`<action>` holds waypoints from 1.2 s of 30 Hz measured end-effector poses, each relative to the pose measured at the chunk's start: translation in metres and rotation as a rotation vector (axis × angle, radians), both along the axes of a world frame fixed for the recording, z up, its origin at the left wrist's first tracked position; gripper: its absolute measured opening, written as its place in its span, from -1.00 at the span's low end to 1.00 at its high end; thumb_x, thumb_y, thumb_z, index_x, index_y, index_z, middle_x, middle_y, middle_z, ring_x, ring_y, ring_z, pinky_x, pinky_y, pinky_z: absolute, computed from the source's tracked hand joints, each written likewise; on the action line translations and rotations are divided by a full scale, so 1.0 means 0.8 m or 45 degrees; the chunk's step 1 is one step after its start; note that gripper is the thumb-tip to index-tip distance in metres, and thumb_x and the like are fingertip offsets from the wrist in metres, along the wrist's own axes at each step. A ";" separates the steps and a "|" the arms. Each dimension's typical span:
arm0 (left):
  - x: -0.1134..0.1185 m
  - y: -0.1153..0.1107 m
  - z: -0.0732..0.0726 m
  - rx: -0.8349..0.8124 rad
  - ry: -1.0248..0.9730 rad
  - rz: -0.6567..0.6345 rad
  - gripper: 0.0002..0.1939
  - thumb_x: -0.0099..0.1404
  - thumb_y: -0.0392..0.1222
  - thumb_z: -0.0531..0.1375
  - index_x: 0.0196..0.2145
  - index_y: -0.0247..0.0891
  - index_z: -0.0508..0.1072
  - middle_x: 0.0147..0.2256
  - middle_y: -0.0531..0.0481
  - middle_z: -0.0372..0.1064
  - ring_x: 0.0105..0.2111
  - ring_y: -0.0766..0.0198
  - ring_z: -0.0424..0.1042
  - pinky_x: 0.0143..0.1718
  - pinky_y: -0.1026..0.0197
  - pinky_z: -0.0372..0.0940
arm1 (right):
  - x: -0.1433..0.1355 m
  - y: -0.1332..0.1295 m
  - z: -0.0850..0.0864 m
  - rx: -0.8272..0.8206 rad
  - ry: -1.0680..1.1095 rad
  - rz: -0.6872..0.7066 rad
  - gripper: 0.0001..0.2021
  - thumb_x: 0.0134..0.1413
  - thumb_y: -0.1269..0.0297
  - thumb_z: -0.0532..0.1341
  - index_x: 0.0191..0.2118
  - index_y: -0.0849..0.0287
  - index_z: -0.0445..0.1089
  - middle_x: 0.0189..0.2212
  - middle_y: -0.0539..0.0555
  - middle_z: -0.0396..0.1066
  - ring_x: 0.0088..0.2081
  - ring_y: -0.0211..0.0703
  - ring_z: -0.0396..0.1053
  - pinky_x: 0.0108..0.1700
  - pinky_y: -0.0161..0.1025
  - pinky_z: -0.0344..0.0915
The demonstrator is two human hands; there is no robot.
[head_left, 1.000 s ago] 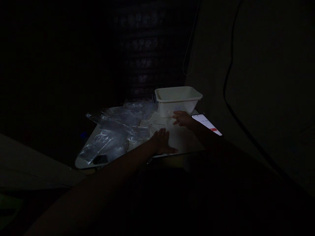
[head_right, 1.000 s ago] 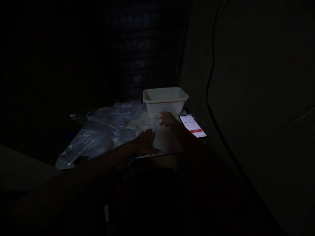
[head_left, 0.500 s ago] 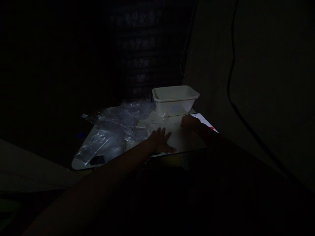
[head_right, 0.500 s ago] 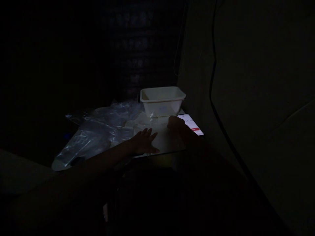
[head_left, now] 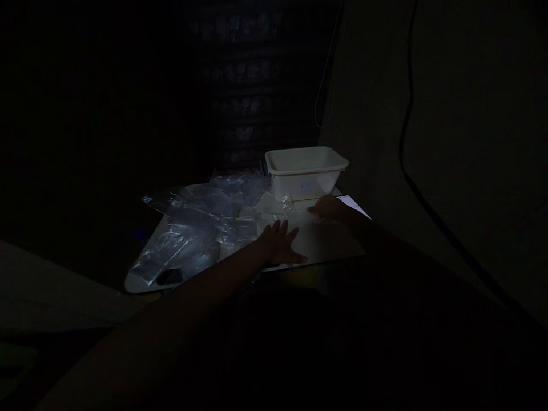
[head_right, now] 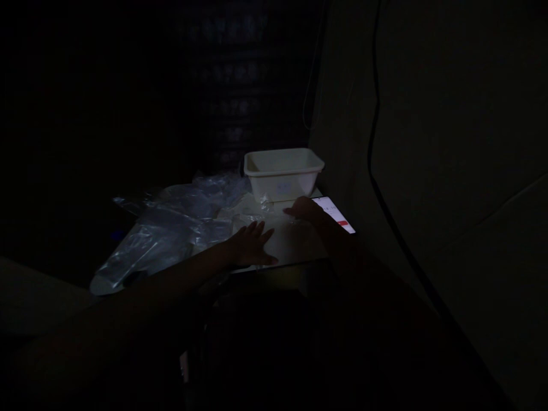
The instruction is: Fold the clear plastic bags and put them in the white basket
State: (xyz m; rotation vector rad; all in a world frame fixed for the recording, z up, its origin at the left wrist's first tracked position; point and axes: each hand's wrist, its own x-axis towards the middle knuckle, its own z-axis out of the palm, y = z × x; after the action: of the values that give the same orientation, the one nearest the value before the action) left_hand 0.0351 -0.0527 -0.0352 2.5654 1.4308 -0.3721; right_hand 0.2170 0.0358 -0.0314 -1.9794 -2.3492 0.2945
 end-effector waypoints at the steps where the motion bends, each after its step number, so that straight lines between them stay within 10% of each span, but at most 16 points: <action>1: 0.000 0.000 0.000 0.001 0.000 0.002 -0.08 -0.11 0.38 -0.18 0.10 -0.23 -0.24 0.13 -0.16 -0.44 0.08 -0.06 -0.42 -0.02 -0.04 -0.29 | -0.001 -0.002 -0.001 -0.013 -0.024 0.016 -0.69 -0.17 0.10 0.06 -0.38 0.24 0.36 -0.43 0.09 0.39 -0.43 -0.23 0.31 -0.46 -0.38 0.16; 19: -0.010 0.004 -0.001 0.053 0.088 0.037 -0.01 -0.13 0.38 -0.17 0.09 -0.41 -0.23 0.11 -0.29 -0.40 0.08 -0.04 -0.39 -0.02 -0.07 -0.31 | 0.001 -0.027 0.017 0.459 -0.121 -0.401 -0.69 -0.06 0.29 -0.07 -0.17 0.24 0.22 -0.27 0.19 0.27 -0.28 -0.10 0.26 -0.34 -0.27 0.15; 24: -0.009 0.003 0.000 0.047 0.095 0.051 -0.01 -0.14 0.39 -0.18 0.09 -0.41 -0.21 0.11 -0.30 -0.39 0.08 -0.05 -0.39 -0.03 -0.11 -0.35 | -0.020 -0.034 0.029 0.611 -0.132 -0.253 -0.67 -0.06 0.30 -0.06 -0.12 0.21 0.18 -0.19 0.18 0.21 -0.25 -0.10 0.22 -0.34 -0.27 0.13; 36: -0.025 0.029 -0.008 0.305 -0.063 0.192 -0.56 0.15 0.00 -0.20 -0.07 -0.24 0.11 -0.10 -0.18 0.14 -0.10 0.03 0.10 -0.19 -0.12 -0.01 | -0.065 -0.013 -0.011 0.160 -0.019 0.269 -0.72 -0.10 0.39 -0.06 -0.34 0.30 0.37 -0.30 0.12 0.36 -0.27 -0.24 0.27 -0.25 -0.40 0.12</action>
State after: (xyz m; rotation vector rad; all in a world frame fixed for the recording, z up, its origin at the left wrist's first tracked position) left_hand 0.0153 -0.0297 -0.0413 2.6005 1.7319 -0.1202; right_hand 0.1650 0.0256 -0.0406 -1.6887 -2.5211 0.1366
